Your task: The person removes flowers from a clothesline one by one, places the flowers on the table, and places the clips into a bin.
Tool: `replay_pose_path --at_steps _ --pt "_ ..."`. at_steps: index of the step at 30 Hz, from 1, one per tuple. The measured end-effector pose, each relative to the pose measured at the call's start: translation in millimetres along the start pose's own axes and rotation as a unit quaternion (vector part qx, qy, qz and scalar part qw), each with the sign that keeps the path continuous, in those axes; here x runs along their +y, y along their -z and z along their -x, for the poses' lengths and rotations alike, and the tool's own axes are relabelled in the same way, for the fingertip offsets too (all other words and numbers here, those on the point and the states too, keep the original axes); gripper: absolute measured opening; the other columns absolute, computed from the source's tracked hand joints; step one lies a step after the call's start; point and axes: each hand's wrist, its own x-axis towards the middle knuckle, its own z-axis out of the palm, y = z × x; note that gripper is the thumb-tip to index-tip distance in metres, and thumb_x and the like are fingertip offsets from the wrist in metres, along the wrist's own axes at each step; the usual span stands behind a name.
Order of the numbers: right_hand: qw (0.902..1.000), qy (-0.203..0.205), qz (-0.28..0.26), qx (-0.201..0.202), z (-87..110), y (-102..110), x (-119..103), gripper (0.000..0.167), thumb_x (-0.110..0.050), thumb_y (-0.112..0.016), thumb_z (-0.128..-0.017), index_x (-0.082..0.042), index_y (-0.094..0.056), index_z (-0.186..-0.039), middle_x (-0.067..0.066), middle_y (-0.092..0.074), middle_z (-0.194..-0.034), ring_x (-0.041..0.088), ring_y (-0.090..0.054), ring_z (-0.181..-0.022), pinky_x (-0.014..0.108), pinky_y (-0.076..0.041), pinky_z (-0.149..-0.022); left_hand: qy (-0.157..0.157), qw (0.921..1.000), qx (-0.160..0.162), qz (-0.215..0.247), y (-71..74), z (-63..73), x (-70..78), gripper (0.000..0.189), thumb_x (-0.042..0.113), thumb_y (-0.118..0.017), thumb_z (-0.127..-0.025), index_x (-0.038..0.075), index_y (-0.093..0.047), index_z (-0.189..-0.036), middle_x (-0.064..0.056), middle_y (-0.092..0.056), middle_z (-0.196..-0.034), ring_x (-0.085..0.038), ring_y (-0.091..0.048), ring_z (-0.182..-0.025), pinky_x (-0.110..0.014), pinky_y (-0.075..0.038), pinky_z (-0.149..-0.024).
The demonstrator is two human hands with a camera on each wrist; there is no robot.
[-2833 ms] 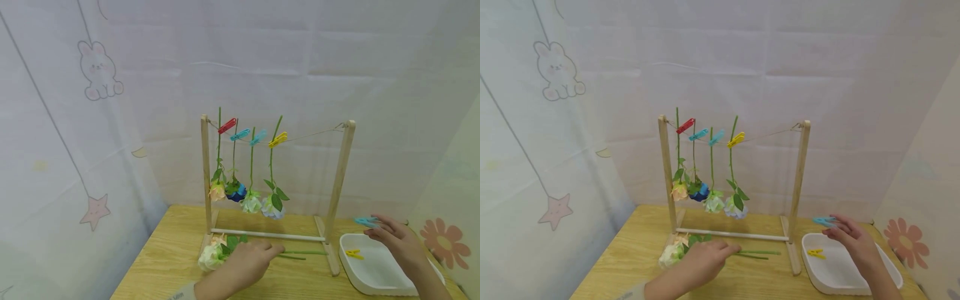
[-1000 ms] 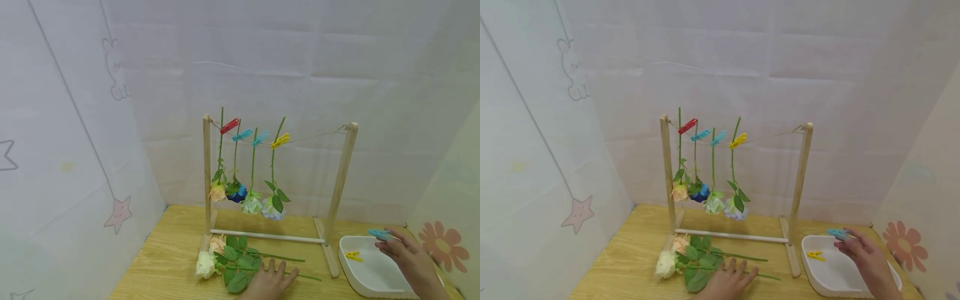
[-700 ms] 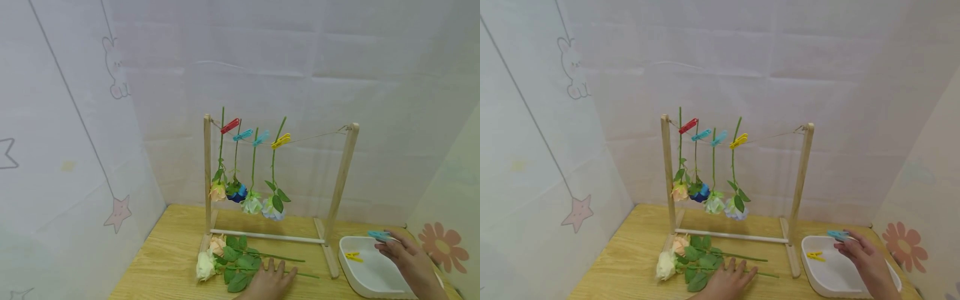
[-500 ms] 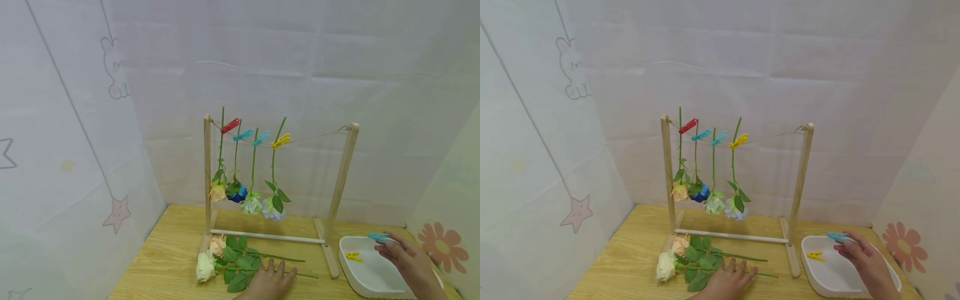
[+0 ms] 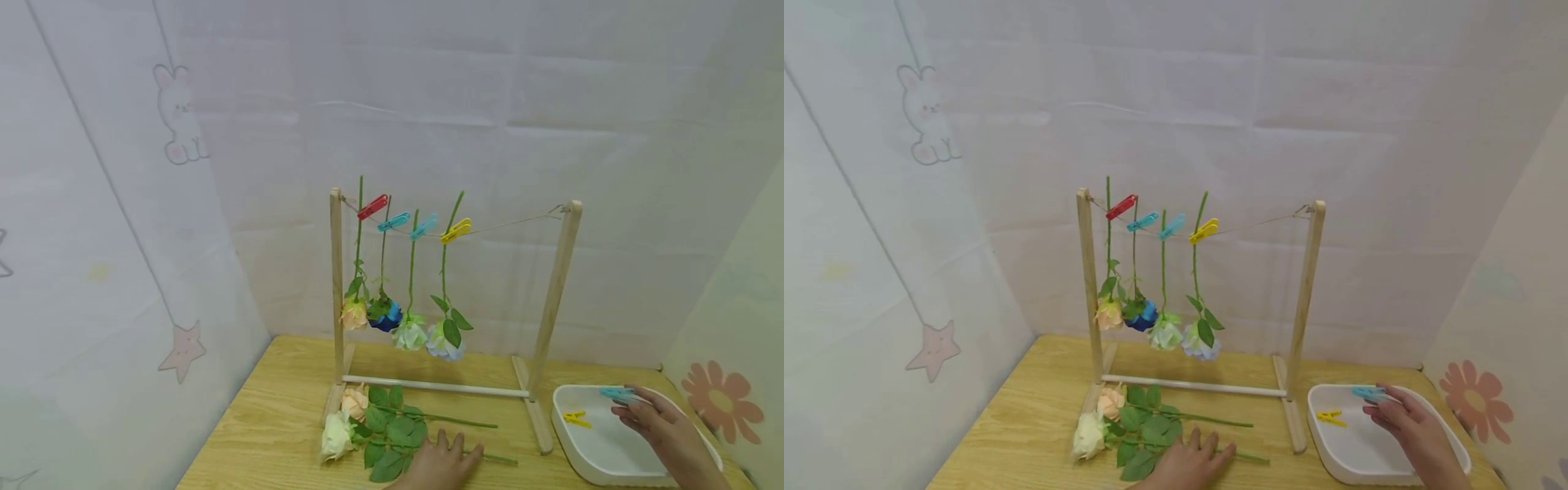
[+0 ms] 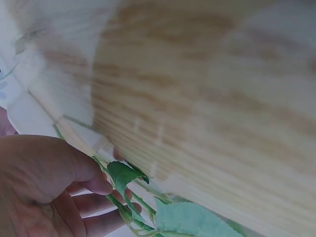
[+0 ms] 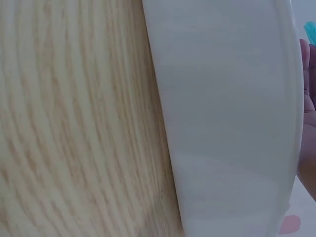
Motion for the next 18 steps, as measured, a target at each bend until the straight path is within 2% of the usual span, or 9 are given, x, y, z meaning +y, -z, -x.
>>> replay_pose_path --at_steps 5,8,11,18 --pt "0.9999 0.0 -0.006 -0.009 1.6 7 3 0.049 0.001 -0.025 -0.11 -0.022 -0.057 -0.138 -0.002 -0.07 -0.125 0.014 -0.069 -0.112 0.025 -0.056 -0.094 -0.001 0.9997 -0.014 0.022 -0.9 0.3 -0.2 0.069 0.078 -0.039 -0.093 0.035 -0.052 -0.145 0.001 -0.067 -0.124 -0.022 -0.071 -0.098 -0.032 -0.059 -0.059" --pt "0.9999 -0.005 0.001 -0.013 1.6 12 5 0.048 0.002 -0.025 -0.11 -0.02 -0.057 -0.139 -0.003 -0.07 -0.125 0.014 -0.069 -0.112 0.025 -0.056 -0.094 -0.001 0.9996 -0.02 0.018 -1.0 0.7 -0.3 0.068 0.077 -0.038 -0.094 0.035 -0.052 -0.145 0.002 -0.067 -0.125 -0.021 -0.071 -0.099 -0.03 -0.058 -0.057" --pt "0.9995 -0.018 0.023 -0.011 0.1 16 6 0.046 0.002 -0.028 -0.11 -0.019 -0.058 -0.137 -0.004 -0.07 -0.125 0.014 -0.069 -0.112 0.025 -0.056 -0.093 -0.003 0.9993 -0.034 0.014 -0.1 0.8 -0.4 0.067 0.076 -0.037 -0.094 0.036 -0.051 -0.146 0.002 -0.066 -0.127 -0.021 -0.07 -0.1 -0.029 -0.057 -0.057" --pt "0.9943 -0.063 0.086 0.003 -4.3 27 9 0.043 -0.004 -0.033 -0.111 -0.029 -0.061 -0.132 -0.009 -0.07 -0.121 0.012 -0.07 -0.109 0.025 -0.057 -0.09 -0.006 0.9978 -0.065 0.012 2.2 1.4 -1.7 0.063 0.073 -0.038 -0.096 0.037 -0.051 -0.146 0.003 -0.064 -0.13 -0.022 -0.069 -0.104 -0.03 -0.059 -0.064"
